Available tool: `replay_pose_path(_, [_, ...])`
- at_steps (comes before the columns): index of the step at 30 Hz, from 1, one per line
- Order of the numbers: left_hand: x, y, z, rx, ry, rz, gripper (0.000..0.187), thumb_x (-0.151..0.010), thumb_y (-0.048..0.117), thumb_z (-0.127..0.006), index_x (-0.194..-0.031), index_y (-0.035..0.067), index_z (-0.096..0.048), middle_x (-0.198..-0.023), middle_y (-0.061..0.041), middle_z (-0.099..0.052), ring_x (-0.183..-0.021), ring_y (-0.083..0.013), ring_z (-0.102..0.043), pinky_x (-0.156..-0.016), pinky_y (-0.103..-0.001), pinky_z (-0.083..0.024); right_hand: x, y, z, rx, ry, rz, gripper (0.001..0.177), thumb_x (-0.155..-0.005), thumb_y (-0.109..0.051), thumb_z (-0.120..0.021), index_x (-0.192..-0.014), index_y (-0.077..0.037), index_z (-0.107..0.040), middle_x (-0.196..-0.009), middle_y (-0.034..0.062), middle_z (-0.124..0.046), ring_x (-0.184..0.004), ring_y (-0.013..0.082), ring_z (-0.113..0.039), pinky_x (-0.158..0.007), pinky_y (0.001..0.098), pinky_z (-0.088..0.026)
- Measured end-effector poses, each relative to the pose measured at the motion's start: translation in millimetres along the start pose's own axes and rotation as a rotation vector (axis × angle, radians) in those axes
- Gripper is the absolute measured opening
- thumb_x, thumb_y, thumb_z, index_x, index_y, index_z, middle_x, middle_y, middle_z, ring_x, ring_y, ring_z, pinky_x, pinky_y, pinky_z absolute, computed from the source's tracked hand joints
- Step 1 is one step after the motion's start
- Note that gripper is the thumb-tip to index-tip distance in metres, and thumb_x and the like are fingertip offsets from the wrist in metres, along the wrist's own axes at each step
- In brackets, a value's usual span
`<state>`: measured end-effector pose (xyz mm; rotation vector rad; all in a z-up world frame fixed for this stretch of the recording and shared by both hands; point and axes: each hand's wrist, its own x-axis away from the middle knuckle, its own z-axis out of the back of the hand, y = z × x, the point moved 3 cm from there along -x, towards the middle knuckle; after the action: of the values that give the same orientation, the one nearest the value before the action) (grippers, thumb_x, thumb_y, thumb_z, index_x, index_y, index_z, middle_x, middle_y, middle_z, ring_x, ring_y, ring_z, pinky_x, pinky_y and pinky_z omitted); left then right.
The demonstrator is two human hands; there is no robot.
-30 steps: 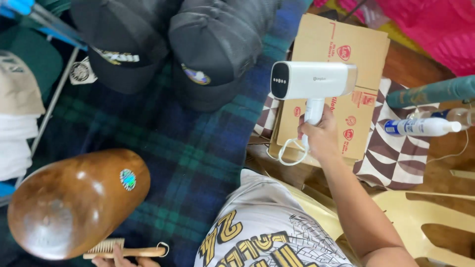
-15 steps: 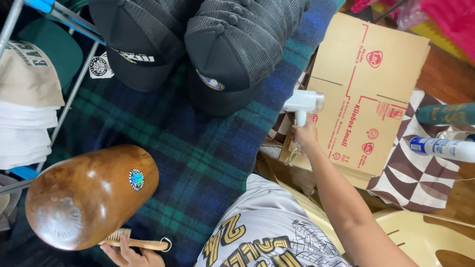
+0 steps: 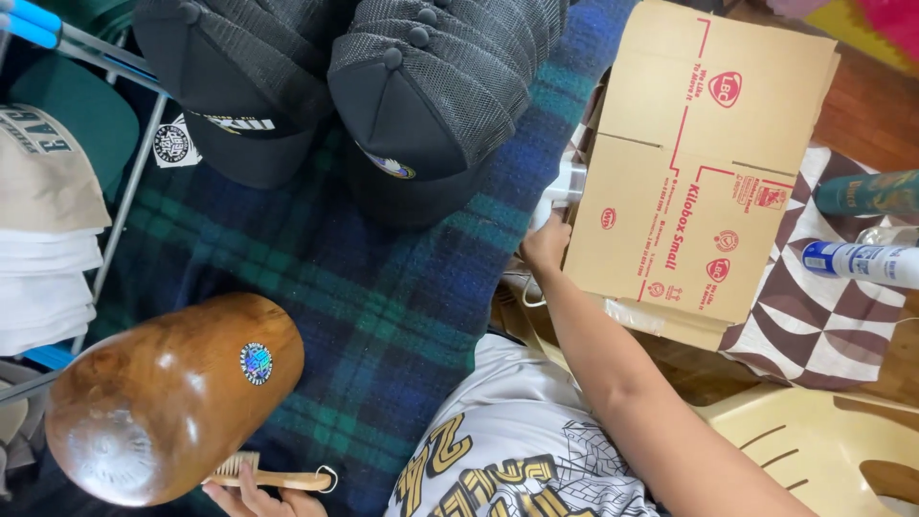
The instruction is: The person assembles a cardboard box by hand, secures the bottom with tape using a dispenser, and then places hats and stickers into the box.
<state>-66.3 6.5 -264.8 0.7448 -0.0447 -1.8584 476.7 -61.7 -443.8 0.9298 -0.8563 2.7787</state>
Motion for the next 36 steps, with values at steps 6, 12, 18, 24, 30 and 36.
replay_pose_path(6, [0, 5, 6, 0.044, -0.027, 0.033, 0.071, -0.079, -0.028, -0.046, -0.148, -0.013, -0.049, -0.170, -0.035, -0.017, -0.158, -0.0585, -0.025, -0.129, -0.063, -0.036, 4, 4, 8, 0.267, -0.158, 0.115, 0.062, -0.090, -0.034, -0.066, -0.136, 0.000, -0.039, -0.114, 0.0286, -0.069, -0.105, 0.0495, -0.067, -0.088, 0.0588, -0.053])
replay_pose_path(12, [-14, 22, 21, 0.171, -0.006, -0.041, 0.049, -0.095, -0.014, -0.042, -0.143, -0.021, -0.051, -0.168, -0.038, -0.022, -0.157, -0.0542, -0.030, -0.128, -0.059, -0.034, 22, -9, 23, 0.246, -0.160, 0.063, 0.084, -0.081, -0.047, -0.082, -0.140, -0.005, -0.039, -0.129, 0.0237, -0.066, -0.114, 0.0467, -0.065, -0.094, 0.0572, -0.052])
replay_pose_path(18, [-3, 2, 28, 0.074, -0.143, 0.116, 0.056, -0.105, 0.032, -0.054, -0.150, -0.001, -0.050, -0.170, -0.034, -0.018, -0.159, -0.0506, -0.021, -0.127, -0.056, -0.026, -13, 39, 10, 0.404, 0.035, 0.318, 0.059, -0.088, -0.052, -0.076, -0.120, -0.008, -0.052, -0.105, 0.0191, -0.066, -0.093, 0.0422, -0.067, -0.075, 0.0539, -0.052])
replay_pose_path(24, [-6, -3, 35, 0.178, -0.095, 0.167, 0.055, -0.099, 0.022, -0.058, -0.150, 0.002, -0.049, -0.166, -0.038, -0.019, -0.158, -0.0491, -0.020, -0.128, -0.055, -0.024, 111, -43, 82, -0.368, 0.372, 0.903, 0.033, -0.097, -0.010, -0.078, -0.112, 0.000, -0.050, -0.105, 0.0129, -0.050, -0.088, 0.0249, -0.051, -0.078, 0.0375, -0.044])
replay_pose_path(30, [-15, -2, 44, 0.204, 0.062, 0.229, 0.058, -0.074, 0.002, -0.056, -0.132, 0.002, -0.062, -0.163, -0.036, -0.023, -0.156, -0.0486, -0.026, -0.127, -0.054, -0.028, 221, -129, 75, -0.191, 0.011, 1.441, 0.014, -0.103, -0.007, -0.074, -0.105, 0.001, -0.062, -0.099, 0.0159, -0.061, -0.092, 0.0292, -0.060, -0.088, 0.0402, -0.046])
replay_pose_path(36, [-8, -33, 38, -0.080, 0.100, 0.297, 0.060, -0.058, -0.007, -0.066, -0.115, 0.009, -0.071, -0.153, -0.023, -0.045, -0.137, -0.0461, -0.049, -0.114, -0.058, -0.042, 296, -203, -12, -0.293, -0.846, 1.417, 0.072, -0.073, -0.020, -0.092, -0.134, -0.002, -0.057, -0.124, 0.0152, -0.061, -0.111, 0.0251, -0.064, -0.105, 0.0393, -0.049])
